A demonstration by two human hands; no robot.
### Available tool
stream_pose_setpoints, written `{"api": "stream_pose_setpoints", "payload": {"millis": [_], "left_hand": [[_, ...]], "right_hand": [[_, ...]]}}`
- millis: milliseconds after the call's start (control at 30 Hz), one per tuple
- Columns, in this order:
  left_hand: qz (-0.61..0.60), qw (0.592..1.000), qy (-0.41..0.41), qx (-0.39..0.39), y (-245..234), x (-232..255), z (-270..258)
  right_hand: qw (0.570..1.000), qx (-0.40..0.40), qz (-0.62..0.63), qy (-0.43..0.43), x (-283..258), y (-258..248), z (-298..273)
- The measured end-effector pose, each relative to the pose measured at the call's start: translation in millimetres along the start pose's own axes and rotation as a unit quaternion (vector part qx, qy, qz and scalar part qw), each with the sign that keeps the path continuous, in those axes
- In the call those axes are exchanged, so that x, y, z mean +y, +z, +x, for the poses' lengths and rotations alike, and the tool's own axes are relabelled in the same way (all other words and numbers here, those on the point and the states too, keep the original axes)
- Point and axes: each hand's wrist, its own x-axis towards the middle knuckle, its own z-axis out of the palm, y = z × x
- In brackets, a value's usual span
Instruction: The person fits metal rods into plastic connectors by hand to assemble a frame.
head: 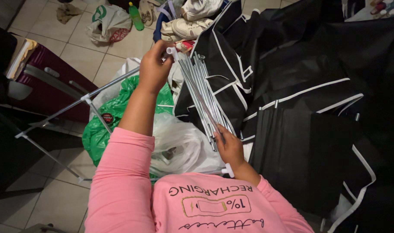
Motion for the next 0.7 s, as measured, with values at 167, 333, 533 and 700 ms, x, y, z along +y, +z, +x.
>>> {"api": "stream_pose_setpoints", "payload": {"millis": [167,333,533,700], "left_hand": [[0.036,0.999,0.027,-0.008,-3,8,1],[0.041,0.999,0.023,-0.025,-2,4,2],[0.047,0.998,0.016,-0.024,-1,0,1],[0.03,0.999,0.031,-0.023,-1,-1,0]], "right_hand": [[1.0,-0.015,-0.006,0.024,-6,-1,3],[0.998,-0.029,-0.021,0.044,-5,-1,2],[0.99,-0.064,0.08,0.099,16,8,-6],[0.934,-0.131,0.233,0.238,30,9,-8]]}}
